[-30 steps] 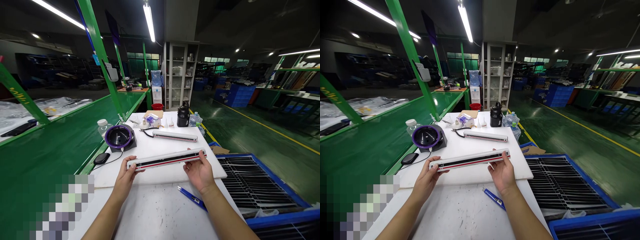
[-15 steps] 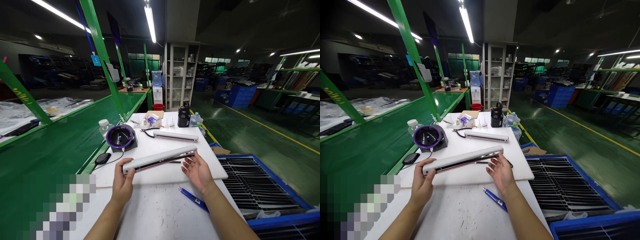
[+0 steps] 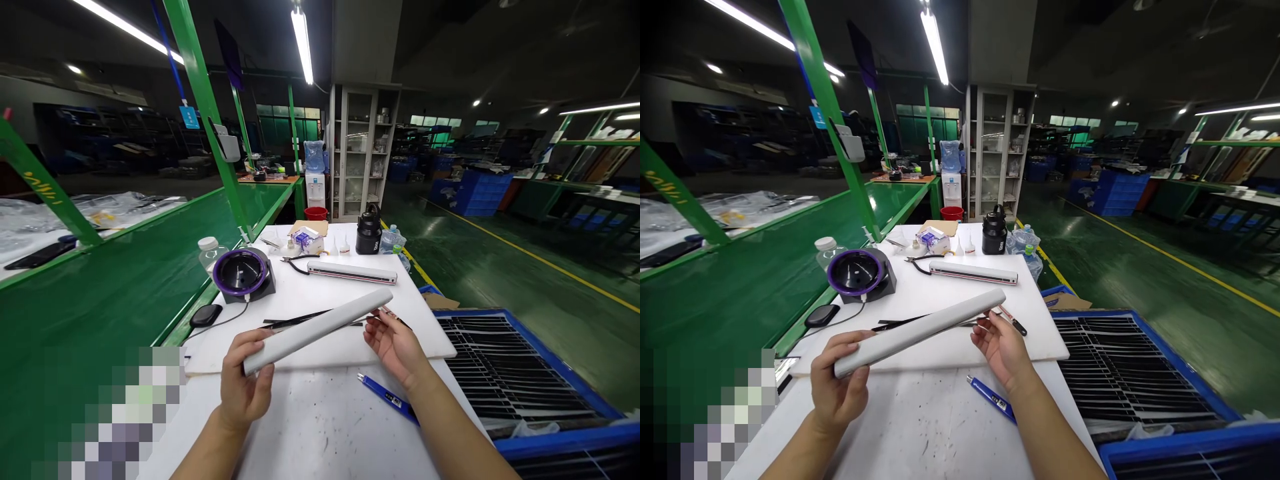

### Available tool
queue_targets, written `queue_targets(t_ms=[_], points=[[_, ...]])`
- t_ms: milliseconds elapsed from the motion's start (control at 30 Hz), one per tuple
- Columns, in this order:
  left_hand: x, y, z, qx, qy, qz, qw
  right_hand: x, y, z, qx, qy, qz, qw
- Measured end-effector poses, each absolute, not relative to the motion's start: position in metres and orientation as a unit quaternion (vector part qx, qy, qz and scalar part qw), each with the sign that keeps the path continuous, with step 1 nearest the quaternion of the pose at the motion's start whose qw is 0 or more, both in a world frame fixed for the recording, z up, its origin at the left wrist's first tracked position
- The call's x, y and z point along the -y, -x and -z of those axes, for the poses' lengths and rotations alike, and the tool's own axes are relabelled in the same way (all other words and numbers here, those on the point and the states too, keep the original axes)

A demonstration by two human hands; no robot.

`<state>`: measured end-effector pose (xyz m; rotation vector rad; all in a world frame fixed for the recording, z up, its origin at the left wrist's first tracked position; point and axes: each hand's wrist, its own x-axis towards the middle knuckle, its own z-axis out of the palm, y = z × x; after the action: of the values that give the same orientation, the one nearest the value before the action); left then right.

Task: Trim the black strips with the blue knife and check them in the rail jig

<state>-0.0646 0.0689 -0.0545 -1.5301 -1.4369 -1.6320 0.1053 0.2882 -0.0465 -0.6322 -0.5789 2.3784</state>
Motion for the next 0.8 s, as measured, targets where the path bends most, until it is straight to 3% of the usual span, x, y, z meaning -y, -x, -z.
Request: queue_targets(t_ms=[200,433,633,733,800], points=[[-0.074,0.057,0.057,0.519,0.529,0.623,0.25,-0.286,-0.103,0.051,0.217,0.247,-0.893,0.309],[-0.086,0.059,0.063,0.609,0.201,0.75,0.161,-0.276,-0.098,0.059,0.235,0.226,-0.862,0.389],[-0.078,0.096,0.055,0.617,0.062,0.774,0.127,-0.236,-0.147,-0.007,0.355,0.056,-0.761,0.54],[-0.074,0.106,0.058,0.646,0.058,0.745,0.152,-0.21,-0.178,-0.038,0.436,-0.044,-0.714,0.546],[-0.074,0.108,0.061,0.665,0.064,0.725,0.17,-0.201,-0.192,-0.047,0.43,-0.021,-0.724,0.539]])
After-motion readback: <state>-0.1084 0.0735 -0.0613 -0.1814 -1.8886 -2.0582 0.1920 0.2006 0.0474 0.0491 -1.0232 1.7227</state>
